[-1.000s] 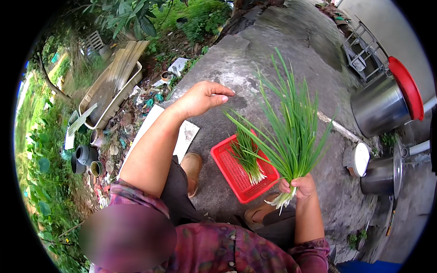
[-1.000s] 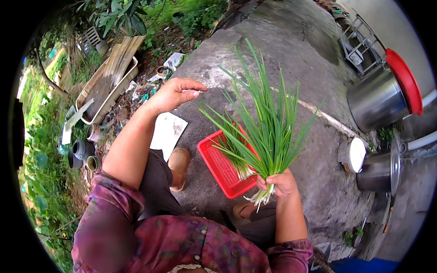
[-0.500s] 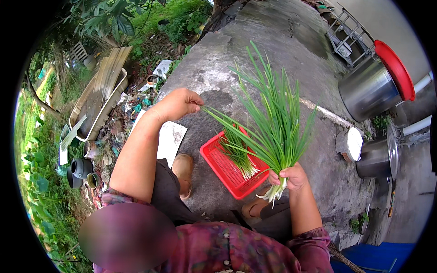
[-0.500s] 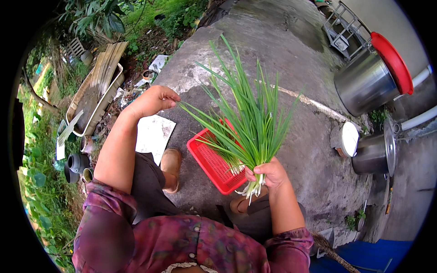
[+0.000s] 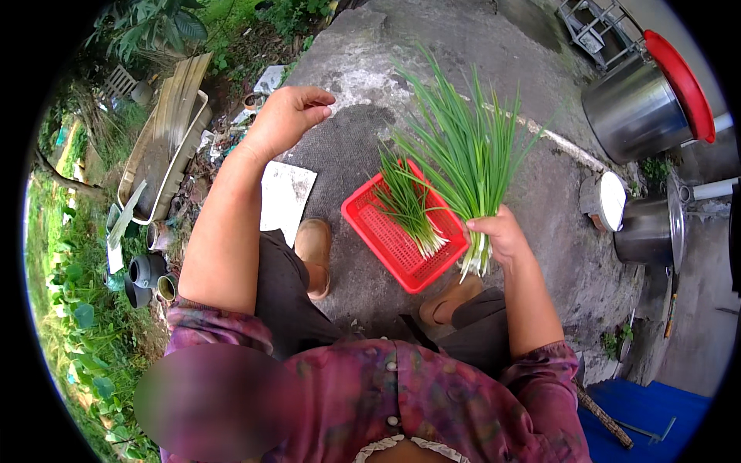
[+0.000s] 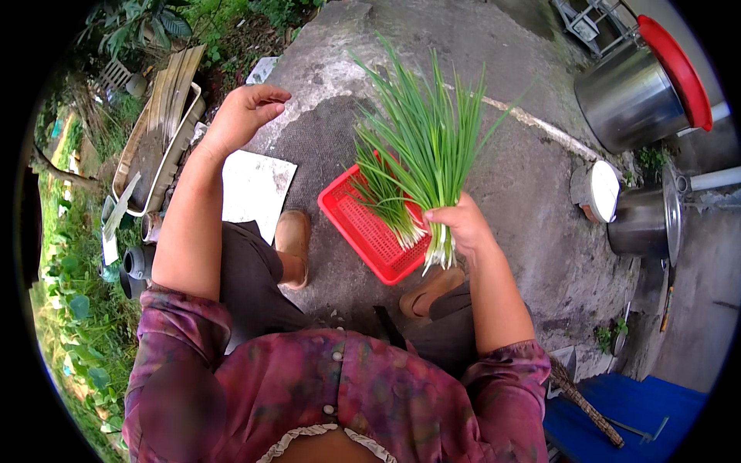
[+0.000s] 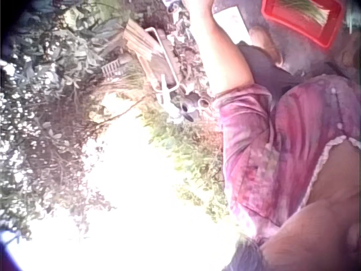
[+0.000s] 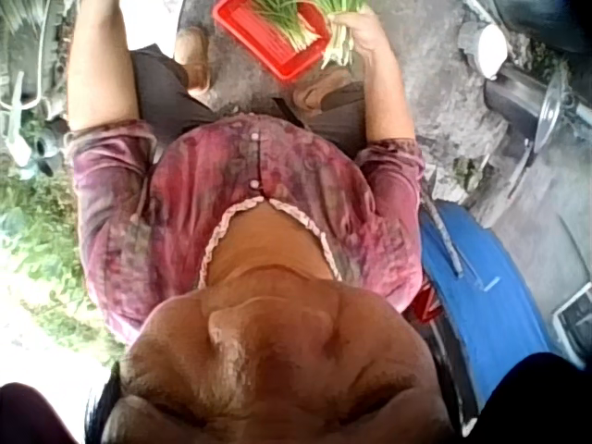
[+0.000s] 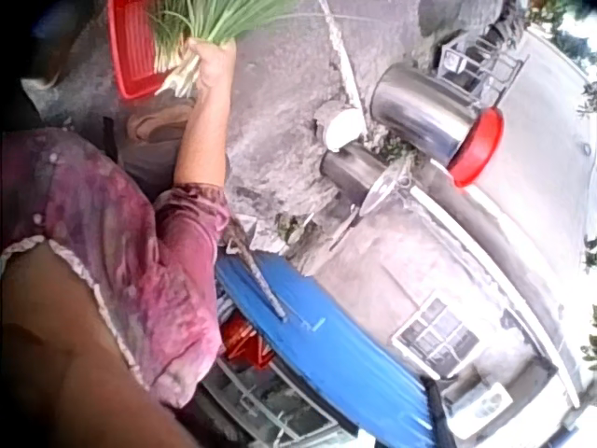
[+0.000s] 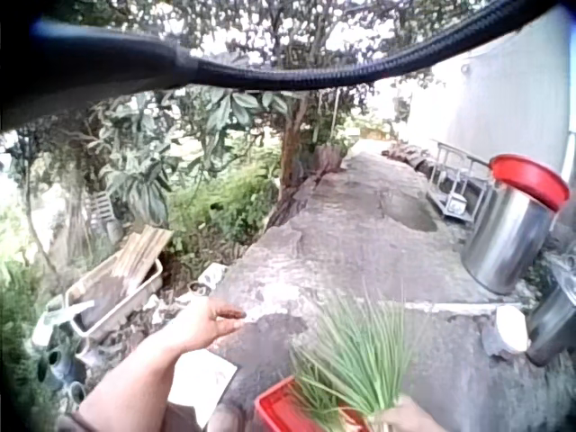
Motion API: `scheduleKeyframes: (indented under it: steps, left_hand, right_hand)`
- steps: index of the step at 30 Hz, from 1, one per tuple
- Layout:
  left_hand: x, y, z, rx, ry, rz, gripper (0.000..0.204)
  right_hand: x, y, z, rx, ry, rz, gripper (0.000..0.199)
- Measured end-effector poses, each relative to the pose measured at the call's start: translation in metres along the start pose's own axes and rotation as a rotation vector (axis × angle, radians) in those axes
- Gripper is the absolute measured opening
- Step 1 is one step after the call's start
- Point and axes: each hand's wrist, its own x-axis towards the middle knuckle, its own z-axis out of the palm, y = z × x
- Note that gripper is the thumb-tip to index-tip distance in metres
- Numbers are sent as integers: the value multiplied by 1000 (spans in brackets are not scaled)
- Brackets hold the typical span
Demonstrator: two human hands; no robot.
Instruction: The person sits outdoors and sorts a bundle of green onions by hand, separating individual stalks and placing them into a red plastic basket. The person then carries the basket into a storage area and places it on the floor next to other produce.
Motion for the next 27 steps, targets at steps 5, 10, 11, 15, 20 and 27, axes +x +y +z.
scheduleKeyframes:
  steps: [5,10,11,15,20,27]
  left_hand:
    - [-4,16,1,21,-7,-1,25]
    - [-4,15,2,-16,-11,24,26]
    - [-3,17,3,-8,-23,21,26]
    - [-5,21,7,36,-75,-8,26]
    - [1,25,18,53,-156,-16,28]
    - [11,19,25,62,-217,-56,30]
  right_hand:
    - [60,66,-35,-575,166,-230,37]
    - [107,136,-31,-1010,450,-185,29]
    - [113,150,-26,-1075,481,-162,27]
    - [129,211,-20,-1327,448,-166,34]
    - [135,253,-16,-1413,431,43,63]
    - [135,259,-7,-1392,414,146,93]
